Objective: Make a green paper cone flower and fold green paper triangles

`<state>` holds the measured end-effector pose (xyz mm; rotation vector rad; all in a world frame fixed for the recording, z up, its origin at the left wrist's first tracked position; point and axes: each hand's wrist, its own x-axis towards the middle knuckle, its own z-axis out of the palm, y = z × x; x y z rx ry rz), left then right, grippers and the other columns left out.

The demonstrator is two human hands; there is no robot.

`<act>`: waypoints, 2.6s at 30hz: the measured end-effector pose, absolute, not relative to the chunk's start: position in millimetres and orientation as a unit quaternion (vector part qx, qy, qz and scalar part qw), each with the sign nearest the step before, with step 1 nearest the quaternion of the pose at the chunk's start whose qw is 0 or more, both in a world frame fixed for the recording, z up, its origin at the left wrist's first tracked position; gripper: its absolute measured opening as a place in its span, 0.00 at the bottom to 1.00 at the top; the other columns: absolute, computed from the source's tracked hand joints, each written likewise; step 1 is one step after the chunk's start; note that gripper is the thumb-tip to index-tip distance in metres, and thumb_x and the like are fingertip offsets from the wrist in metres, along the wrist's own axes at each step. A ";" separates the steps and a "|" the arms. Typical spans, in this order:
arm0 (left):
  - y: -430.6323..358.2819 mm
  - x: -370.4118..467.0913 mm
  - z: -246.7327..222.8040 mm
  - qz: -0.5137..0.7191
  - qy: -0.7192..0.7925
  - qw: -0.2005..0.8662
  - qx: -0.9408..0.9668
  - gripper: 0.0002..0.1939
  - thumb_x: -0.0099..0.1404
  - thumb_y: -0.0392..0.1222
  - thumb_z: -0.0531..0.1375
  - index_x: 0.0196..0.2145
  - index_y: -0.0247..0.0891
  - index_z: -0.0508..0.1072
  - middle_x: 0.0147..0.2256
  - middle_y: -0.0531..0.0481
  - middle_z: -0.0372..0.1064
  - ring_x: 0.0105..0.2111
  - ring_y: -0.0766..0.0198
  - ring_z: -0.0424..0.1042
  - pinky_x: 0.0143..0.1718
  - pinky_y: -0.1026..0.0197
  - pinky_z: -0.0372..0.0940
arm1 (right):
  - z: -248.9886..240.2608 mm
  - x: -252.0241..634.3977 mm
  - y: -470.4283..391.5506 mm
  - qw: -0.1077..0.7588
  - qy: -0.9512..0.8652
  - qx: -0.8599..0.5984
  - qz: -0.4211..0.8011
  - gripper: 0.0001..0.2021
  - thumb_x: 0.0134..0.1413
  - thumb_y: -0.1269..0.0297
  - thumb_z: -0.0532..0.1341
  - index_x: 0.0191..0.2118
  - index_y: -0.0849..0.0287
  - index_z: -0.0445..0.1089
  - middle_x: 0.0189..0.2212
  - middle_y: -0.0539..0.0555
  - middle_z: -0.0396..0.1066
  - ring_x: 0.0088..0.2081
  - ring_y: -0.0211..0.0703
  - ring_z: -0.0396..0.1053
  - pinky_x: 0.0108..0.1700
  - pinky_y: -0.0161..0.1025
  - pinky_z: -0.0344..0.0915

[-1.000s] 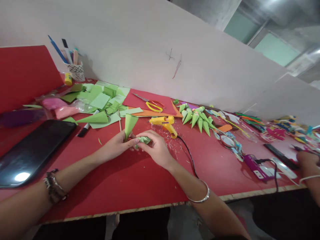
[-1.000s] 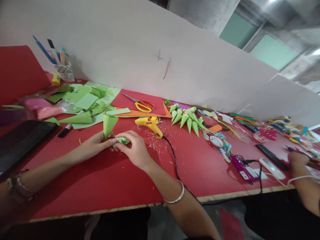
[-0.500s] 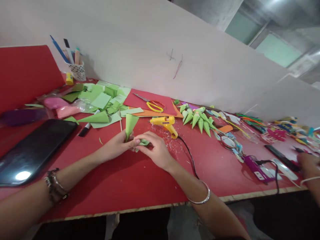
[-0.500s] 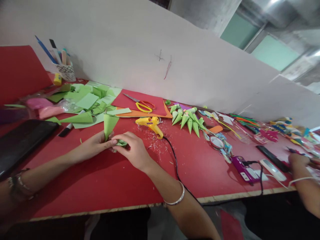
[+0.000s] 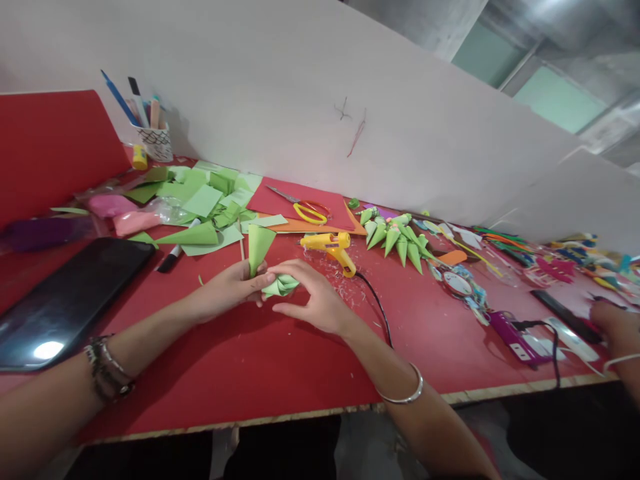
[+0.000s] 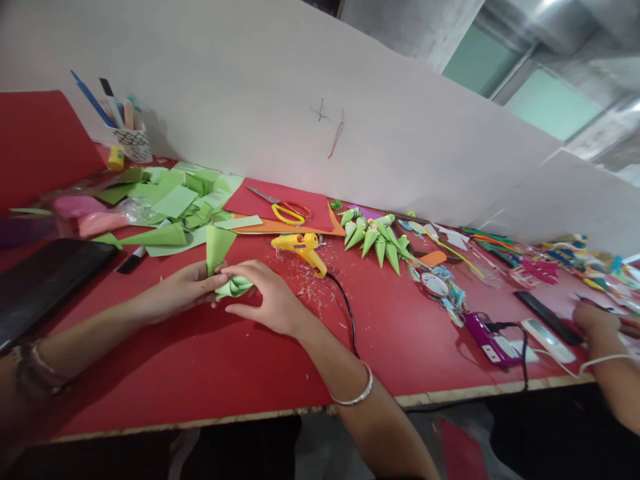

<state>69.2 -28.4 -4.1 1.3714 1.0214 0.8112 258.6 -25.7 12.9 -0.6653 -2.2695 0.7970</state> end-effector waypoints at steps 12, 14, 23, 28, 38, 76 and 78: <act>-30.4 72.0 -3.1 0.357 0.405 0.685 0.488 0.18 0.51 0.53 0.63 0.26 0.36 0.65 0.23 0.55 0.59 0.22 0.71 0.62 0.23 0.66 0.62 | 6.7 260.9 -25.3 0.321 -0.880 -0.226 0.269 0.13 0.57 0.68 0.55 0.46 0.47 0.67 0.43 0.51 0.63 0.45 0.39 0.64 0.48 0.39 0.62; -30.6 71.9 -2.6 0.353 0.407 0.684 0.492 0.18 0.51 0.54 0.63 0.26 0.36 0.65 0.23 0.55 0.59 0.22 0.71 0.62 0.23 0.66 0.62 | 5.8 261.3 -25.4 0.321 -0.882 -0.225 0.260 0.12 0.57 0.68 0.55 0.45 0.48 0.68 0.42 0.52 0.64 0.45 0.38 0.64 0.47 0.38 0.63; -31.6 71.3 -7.8 0.350 0.419 0.687 0.479 0.17 0.54 0.54 0.61 0.25 0.36 0.67 0.24 0.55 0.63 0.24 0.70 0.64 0.27 0.65 0.63 | 5.7 259.1 -25.9 0.349 -0.867 -0.237 0.265 0.07 0.55 0.64 0.57 0.40 0.53 0.69 0.38 0.51 0.65 0.41 0.37 0.66 0.43 0.35 0.64; -32.0 72.2 -5.6 0.360 0.412 0.690 0.474 0.15 0.52 0.51 0.64 0.26 0.36 0.68 0.24 0.55 0.63 0.24 0.71 0.63 0.26 0.67 0.62 | 5.1 258.6 -26.5 0.351 -0.868 -0.247 0.249 0.06 0.54 0.64 0.58 0.39 0.53 0.69 0.39 0.52 0.63 0.42 0.38 0.65 0.45 0.37 0.64; -33.5 75.9 2.1 0.361 0.428 0.679 0.475 0.14 0.53 0.50 0.61 0.23 0.36 0.66 0.22 0.53 0.64 0.24 0.67 0.64 0.28 0.63 0.62 | 4.7 258.3 -25.6 0.372 -0.868 -0.235 0.230 0.05 0.53 0.66 0.59 0.37 0.56 0.69 0.36 0.52 0.64 0.40 0.36 0.65 0.42 0.35 0.65; -30.7 67.5 1.6 0.118 0.555 0.132 0.813 0.09 0.64 0.48 0.46 0.34 0.40 0.59 0.21 0.55 0.62 0.21 0.63 0.66 0.21 0.66 0.48 | 18.6 257.5 -30.4 0.572 -0.737 -0.311 0.181 0.05 0.50 0.71 0.60 0.34 0.55 0.69 0.33 0.50 0.69 0.39 0.39 0.67 0.42 0.40 0.66; -30.8 67.7 1.9 0.115 0.556 0.129 0.813 0.10 0.64 0.48 0.45 0.34 0.41 0.58 0.20 0.55 0.62 0.21 0.62 0.66 0.20 0.66 0.48 | 17.7 257.0 -30.9 0.566 -0.738 -0.320 0.182 0.05 0.51 0.70 0.60 0.35 0.55 0.69 0.34 0.50 0.69 0.39 0.39 0.67 0.42 0.40 0.66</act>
